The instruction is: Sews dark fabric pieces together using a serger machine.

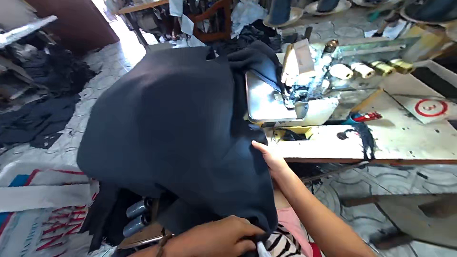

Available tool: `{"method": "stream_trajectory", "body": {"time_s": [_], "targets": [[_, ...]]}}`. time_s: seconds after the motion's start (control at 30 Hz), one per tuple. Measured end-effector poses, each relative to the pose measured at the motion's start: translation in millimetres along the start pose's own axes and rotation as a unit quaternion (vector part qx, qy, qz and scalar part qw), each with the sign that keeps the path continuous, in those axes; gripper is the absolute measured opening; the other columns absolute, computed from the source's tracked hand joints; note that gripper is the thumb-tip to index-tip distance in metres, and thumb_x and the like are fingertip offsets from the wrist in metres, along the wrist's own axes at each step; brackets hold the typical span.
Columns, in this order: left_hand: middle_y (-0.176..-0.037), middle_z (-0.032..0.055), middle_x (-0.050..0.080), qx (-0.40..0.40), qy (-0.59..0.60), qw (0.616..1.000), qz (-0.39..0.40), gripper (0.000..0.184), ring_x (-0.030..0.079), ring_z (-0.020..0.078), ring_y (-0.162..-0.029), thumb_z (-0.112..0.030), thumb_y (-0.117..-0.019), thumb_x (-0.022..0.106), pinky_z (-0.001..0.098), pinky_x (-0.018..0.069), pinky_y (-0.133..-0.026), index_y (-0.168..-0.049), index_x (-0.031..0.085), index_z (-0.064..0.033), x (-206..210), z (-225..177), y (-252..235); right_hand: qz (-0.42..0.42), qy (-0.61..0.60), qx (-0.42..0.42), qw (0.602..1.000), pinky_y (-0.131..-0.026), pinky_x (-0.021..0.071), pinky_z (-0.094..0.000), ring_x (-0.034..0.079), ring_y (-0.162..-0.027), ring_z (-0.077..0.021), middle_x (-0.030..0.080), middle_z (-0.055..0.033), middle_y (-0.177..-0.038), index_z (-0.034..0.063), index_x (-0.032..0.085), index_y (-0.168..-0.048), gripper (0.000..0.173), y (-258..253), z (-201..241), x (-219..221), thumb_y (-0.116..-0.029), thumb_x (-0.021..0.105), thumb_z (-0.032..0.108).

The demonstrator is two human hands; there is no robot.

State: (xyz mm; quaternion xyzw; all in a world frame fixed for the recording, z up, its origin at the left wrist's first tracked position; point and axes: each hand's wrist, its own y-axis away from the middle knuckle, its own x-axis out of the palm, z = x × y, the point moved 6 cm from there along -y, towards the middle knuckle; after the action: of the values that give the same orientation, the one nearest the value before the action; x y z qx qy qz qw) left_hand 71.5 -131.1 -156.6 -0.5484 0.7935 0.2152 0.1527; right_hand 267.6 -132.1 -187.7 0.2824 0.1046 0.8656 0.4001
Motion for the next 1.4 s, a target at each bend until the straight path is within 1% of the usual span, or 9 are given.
{"method": "stream_trajectory", "body": {"time_s": [0.07, 0.2, 0.3, 0.43, 0.57, 0.8, 0.97, 1.13, 1.4], "targets": [[-0.099, 0.0138, 0.073, 0.045, -0.128, 0.988, -0.076, 0.023, 0.071, 0.0256, -0.093, -0.014, -0.0993, 0.064, 0.0423, 0.0592, -0.085, -0.117, 0.074, -0.0033, -24, -8, -13, -0.009, 0.053, -0.026, 0.998, -0.075, 0.0599, -0.0272, 0.070, -0.080, -0.0094, 0.071, -0.0053, -0.089, 0.0005, 0.058, -0.117, 0.016, 12, -8, -15, -0.1058, 0.052, 0.010], [-0.131, 0.0138, 0.066, 0.084, -0.312, 0.911, -0.257, 0.039, 0.060, 0.0306, -0.127, -0.031, -0.1047, 0.054, 0.0482, 0.0473, -0.109, -0.132, 0.066, -0.0063, -117, 5, -73, 0.079, 0.113, -0.140, 0.980, -0.095, 0.0561, -0.0256, 0.067, -0.103, -0.0042, 0.069, -0.0060, -0.114, -0.0061, 0.053, -0.133, 0.033, 45, -33, -34, -0.1013, 0.048, 0.004], [-0.123, 0.0100, 0.071, 0.136, -0.282, 0.928, -0.200, 0.041, 0.063, 0.0237, -0.122, -0.033, -0.1052, 0.053, 0.0452, 0.0452, -0.111, -0.129, 0.068, -0.0046, -135, 22, -113, 0.092, 0.121, -0.196, 0.969, -0.100, 0.0522, -0.0222, 0.064, -0.110, -0.0004, 0.068, -0.0043, -0.119, -0.0085, 0.055, -0.130, 0.033, 59, -40, -43, -0.0996, 0.048, 0.001], [-0.084, 0.0015, 0.072, 0.181, -0.091, 0.967, -0.156, 0.017, 0.066, 0.0029, -0.078, -0.017, -0.0964, 0.066, 0.0227, 0.0574, -0.075, -0.092, 0.074, -0.0020, -125, 31, -131, 0.105, 0.110, -0.199, 0.968, -0.101, 0.0530, -0.0246, 0.064, -0.111, -0.0011, 0.069, -0.0010, -0.119, -0.0054, 0.057, -0.129, 0.032, 57, -38, -65, -0.0995, 0.048, 0.001], [-0.107, 0.0082, 0.074, 0.192, -0.038, 0.970, -0.146, 0.020, 0.068, 0.0106, -0.107, -0.019, -0.0948, 0.069, 0.0286, 0.0555, -0.096, -0.094, 0.075, 0.0002, -122, 30, -128, 0.140, 0.119, -0.193, 0.964, -0.098, 0.0541, -0.0243, 0.065, -0.107, 0.0003, 0.070, 0.0031, -0.113, -0.0005, 0.062, -0.121, 0.025, 52, -35, -71, -0.1007, 0.048, 0.003], [-0.083, 0.0011, 0.066, 0.182, -0.094, 0.968, -0.147, 0.021, 0.061, 0.0029, -0.080, -0.021, -0.0970, 0.066, 0.0194, 0.0513, -0.072, -0.091, 0.075, -0.0026, -120, 16, -127, 0.176, 0.133, -0.194, 0.956, -0.095, 0.0553, -0.0232, 0.066, -0.102, 0.0030, 0.071, 0.0096, -0.107, 0.0055, 0.066, -0.114, 0.023, 56, -21, -75, -0.1005, 0.048, 0.003], [-0.092, 0.0019, 0.074, 0.188, -0.038, 0.970, -0.147, 0.017, 0.068, 0.0023, -0.091, -0.013, -0.0976, 0.065, 0.0241, 0.0563, -0.090, -0.091, 0.075, -0.0008, -118, 16, -130, 0.186, 0.137, -0.195, 0.953, -0.094, 0.0557, -0.0229, 0.066, -0.100, 0.0036, 0.071, 0.0109, -0.105, 0.0075, 0.066, -0.113, 0.022, 61, -16, -83, -0.1005, 0.048, 0.003], [-0.070, -0.0030, 0.064, 0.116, -0.064, 0.967, -0.217, 0.019, 0.055, -0.0035, -0.061, -0.014, -0.0995, 0.063, 0.0136, 0.0470, -0.058, -0.087, 0.072, -0.0025, -110, 18, -124, 0.221, 0.138, -0.162, 0.952, -0.093, 0.0568, -0.0230, 0.067, -0.098, 0.0030, 0.072, 0.0122, -0.104, 0.0092, 0.063, -0.117, 0.023, 63, -13, -86, -0.1023, 0.046, 0.006], [-0.071, 0.0015, 0.059, 0.123, -0.185, 0.941, -0.253, 0.023, 0.053, 0.0042, -0.063, -0.013, -0.1026, 0.056, 0.0174, 0.0459, -0.061, -0.088, 0.069, -0.0013, -99, 2, -107, 0.254, 0.203, -0.176, 0.929, -0.090, 0.0551, -0.0181, 0.065, -0.097, 0.0074, 0.071, 0.0143, -0.101, 0.0089, 0.066, -0.114, 0.020, 61, 5, -72, -0.1023, 0.056, 0.022]]}}
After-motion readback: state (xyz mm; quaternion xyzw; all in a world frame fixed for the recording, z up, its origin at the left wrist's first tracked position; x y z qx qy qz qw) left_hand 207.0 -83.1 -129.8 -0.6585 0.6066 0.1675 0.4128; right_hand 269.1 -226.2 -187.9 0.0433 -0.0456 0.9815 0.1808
